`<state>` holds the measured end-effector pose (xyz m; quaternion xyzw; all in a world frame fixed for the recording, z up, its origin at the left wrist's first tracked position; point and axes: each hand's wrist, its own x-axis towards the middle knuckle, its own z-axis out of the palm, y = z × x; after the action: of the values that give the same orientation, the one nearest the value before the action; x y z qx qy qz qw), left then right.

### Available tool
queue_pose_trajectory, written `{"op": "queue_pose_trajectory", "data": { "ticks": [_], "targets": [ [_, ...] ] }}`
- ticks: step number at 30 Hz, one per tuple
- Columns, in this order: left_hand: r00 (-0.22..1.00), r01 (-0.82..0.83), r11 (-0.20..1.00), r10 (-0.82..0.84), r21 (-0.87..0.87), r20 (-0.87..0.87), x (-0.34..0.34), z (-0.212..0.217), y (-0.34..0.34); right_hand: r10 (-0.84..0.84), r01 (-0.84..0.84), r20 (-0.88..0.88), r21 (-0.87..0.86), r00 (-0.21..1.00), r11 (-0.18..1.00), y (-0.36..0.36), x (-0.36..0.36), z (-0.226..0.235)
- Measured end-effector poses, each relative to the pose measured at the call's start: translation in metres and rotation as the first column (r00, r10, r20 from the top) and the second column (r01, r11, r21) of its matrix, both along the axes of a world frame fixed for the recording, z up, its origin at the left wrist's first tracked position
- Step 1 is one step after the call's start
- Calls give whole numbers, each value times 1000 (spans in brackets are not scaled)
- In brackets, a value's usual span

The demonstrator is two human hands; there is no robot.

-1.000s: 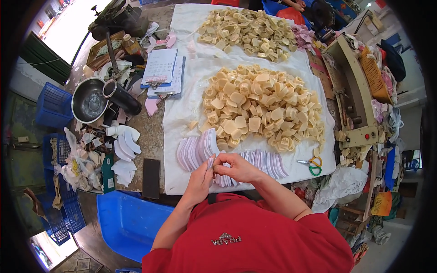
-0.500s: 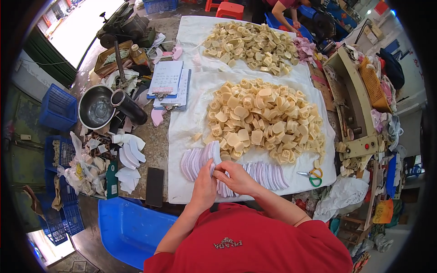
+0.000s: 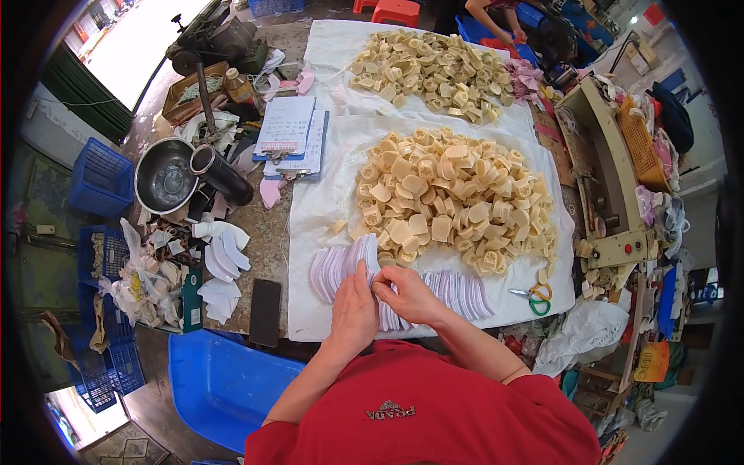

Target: The person is sorting and counting pink and white striped shoe components on a workbench in a factory setting.

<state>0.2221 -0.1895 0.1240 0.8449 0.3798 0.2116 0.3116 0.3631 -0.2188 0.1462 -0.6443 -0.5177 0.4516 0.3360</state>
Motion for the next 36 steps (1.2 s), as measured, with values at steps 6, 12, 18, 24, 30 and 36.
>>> {"op": "queue_pose_trajectory", "data": {
  "ticks": [6, 12, 18, 24, 30, 36],
  "targets": [
    [967, 85, 928, 12, -364, 255, -6, -8, 3, -14, 14, -138, -2, 990, 1000, -1, 3, -6],
    [945, 156, 677, 109, -719, 308, -10, 9, 11, -9, -32, -528, -68, 849, 997, -1, 9, -9],
    [860, 56, 546, 399, -836, 318, -3, 0, 0, 26, -37, -282, -32, 959, 999, -1, 3, -1],
    [599, 161, 251, 744, -955, 297, 1, -16, 3, -9, -40, 121, 394, 993, 918, -6, -13, -9],
    [446, 295, 114, 862, -949, 242, 4, -3, 23, -29, -111, 276, 480, 961, 870, -12, -25, 0],
    [94, 514, 346, 887, -785, 452, -43, -14, 80, 144, -206, 380, 127, 914, 970, -87, 37, -32]
  ]
}}
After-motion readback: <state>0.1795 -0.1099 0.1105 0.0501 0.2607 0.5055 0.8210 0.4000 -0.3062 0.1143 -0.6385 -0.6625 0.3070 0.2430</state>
